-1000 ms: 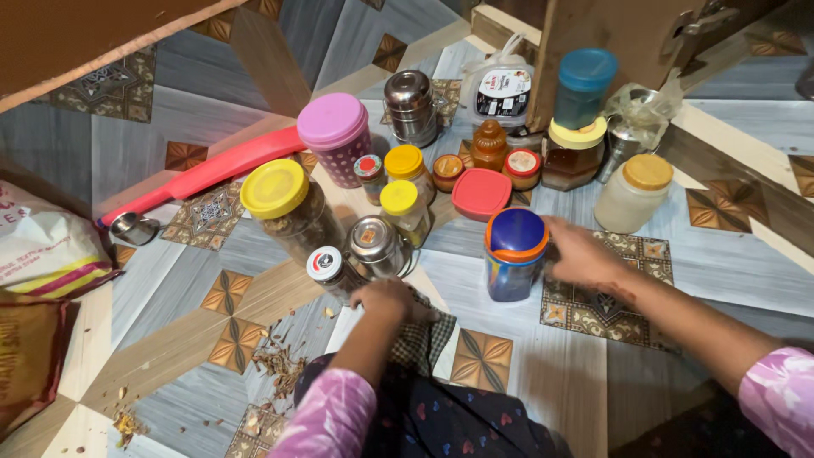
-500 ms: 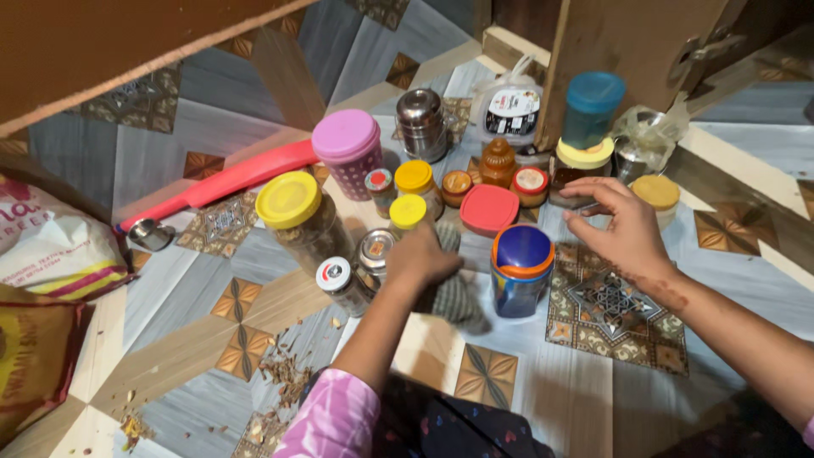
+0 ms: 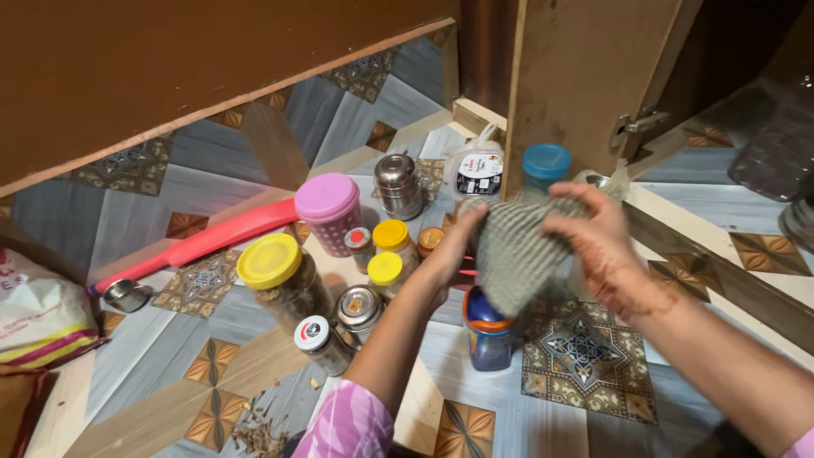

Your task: The person sits on the kitchen floor with many plastic jars and containers spread out. They wipe the jars and lids with a checkered cloth, open lids, transfer grains from an orange container into a blue-lidded jar, and press lids closed on the containers.

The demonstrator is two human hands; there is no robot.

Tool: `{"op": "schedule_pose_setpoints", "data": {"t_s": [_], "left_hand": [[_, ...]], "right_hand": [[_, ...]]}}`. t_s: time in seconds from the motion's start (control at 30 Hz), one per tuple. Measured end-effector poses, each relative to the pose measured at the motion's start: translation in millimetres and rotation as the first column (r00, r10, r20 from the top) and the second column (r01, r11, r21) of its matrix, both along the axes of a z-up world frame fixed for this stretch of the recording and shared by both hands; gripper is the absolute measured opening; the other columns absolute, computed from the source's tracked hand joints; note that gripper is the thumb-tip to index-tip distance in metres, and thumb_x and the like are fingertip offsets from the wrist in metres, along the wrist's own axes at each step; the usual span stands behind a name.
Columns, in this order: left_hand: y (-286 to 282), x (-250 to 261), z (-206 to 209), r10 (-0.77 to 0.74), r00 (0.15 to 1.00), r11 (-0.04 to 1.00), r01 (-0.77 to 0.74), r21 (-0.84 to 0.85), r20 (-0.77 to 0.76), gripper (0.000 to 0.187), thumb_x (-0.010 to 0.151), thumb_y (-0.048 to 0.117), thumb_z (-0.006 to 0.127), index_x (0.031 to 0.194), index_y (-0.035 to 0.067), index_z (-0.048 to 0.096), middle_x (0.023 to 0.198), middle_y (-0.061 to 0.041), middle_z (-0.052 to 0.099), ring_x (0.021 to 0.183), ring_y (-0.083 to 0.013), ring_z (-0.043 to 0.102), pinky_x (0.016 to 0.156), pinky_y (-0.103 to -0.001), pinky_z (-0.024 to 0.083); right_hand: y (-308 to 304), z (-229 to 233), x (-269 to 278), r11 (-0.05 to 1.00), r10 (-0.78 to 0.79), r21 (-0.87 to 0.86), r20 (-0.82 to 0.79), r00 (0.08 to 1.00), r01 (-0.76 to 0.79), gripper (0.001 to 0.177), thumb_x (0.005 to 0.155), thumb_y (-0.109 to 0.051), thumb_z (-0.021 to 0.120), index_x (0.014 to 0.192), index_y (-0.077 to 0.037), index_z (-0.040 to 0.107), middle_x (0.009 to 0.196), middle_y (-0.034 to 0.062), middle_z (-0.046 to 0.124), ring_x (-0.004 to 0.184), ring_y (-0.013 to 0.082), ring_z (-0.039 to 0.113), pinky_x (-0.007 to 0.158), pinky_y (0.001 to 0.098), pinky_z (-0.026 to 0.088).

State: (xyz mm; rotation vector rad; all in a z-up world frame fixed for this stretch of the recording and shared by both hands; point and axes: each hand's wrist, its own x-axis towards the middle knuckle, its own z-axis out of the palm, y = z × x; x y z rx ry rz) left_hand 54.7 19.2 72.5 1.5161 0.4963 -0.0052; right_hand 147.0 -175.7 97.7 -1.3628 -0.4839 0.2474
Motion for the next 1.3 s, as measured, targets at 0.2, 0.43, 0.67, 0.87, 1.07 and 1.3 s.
{"op": "schedule_pose_setpoints", "data": {"t_s": [0.2,0.43,0.67,0.87,1.07,1.3], "left_hand": [[0,-27,-71,-0.333,0.938,0.716,0.185,0.672,0.096,0.111,0.055,0.044,0.097,0.144,0.004,0.044,0.138,-0.017,0.057,0.126,-0.0299,0.058,0.105,-0.04,0.047],[-22,-37,-124,-0.113,0.941,0.905,-0.035,0.423,0.319,0.098,0.05,0.023,0.091,0.139,0.007,0.052,0.125,-0.012,0.071,0.115,-0.0251,0.069,0.099,-0.036,0.054],[-18,-34,-126,-0.101,0.93,0.901,-0.065,0.429,0.354,0.102,0.053,0.022,0.095,0.142,0.007,0.046,0.123,-0.012,0.07,0.112,-0.0247,0.069,0.097,-0.036,0.054],[-23,-39,-108,-0.064,0.977,0.849,-0.055,0.526,0.205,0.103,0.045,0.039,0.099,0.128,0.005,0.048,0.114,-0.017,0.074,0.106,-0.0281,0.073,0.094,-0.037,0.056],[-21,-38,-111,-0.059,0.973,0.843,-0.071,0.533,0.223,0.093,0.055,0.035,0.095,0.13,0.006,0.049,0.116,-0.018,0.073,0.109,-0.0331,0.073,0.092,-0.041,0.057],[-24,-39,-103,-0.045,0.987,0.866,-0.039,0.499,0.156,0.097,0.049,0.036,0.095,0.129,0.007,0.048,0.115,-0.017,0.074,0.106,-0.0321,0.073,0.092,-0.04,0.056]], "right_hand": [[-36,14,30,0.986,-0.164,0.045,0.04,0.986,0.162,0.054,0.074,0.006,0.078,0.124,-0.002,0.059,0.11,0.0168,0.072,0.097,0.0233,0.073,0.085,0.0299,0.061],[2,-36,-37,0.873,0.294,-0.468,0.732,0.615,0.14,0.04,0.075,-0.028,0.083,0.108,-0.01,0.071,0.109,0.0099,0.075,0.099,0.0287,0.075,0.089,0.0396,0.057],[50,-92,-45,0.695,0.239,-0.624,0.669,0.703,0.357,0.053,0.09,-0.041,0.065,0.129,-0.004,0.057,0.118,0.0221,0.069,0.105,0.0414,0.066,0.088,0.0492,0.051],[67,-107,8,0.794,0.232,-0.606,0.224,0.946,-0.051,0.048,0.094,-0.039,0.059,0.122,-0.001,0.065,0.111,0.0191,0.073,0.108,0.038,0.07,0.094,0.0453,0.053],[22,-103,-46,0.855,0.237,-0.432,0.818,0.524,0.287,0.053,0.08,-0.03,0.067,0.124,-0.002,0.059,0.127,0.0198,0.062,0.118,0.0395,0.06,0.097,0.0492,0.048],[51,-114,-30,0.759,0.128,-0.582,0.574,0.809,0.293,0.049,0.088,-0.032,0.065,0.127,-0.003,0.058,0.12,0.0188,0.065,0.11,0.0408,0.064,0.091,0.0503,0.05]]}}
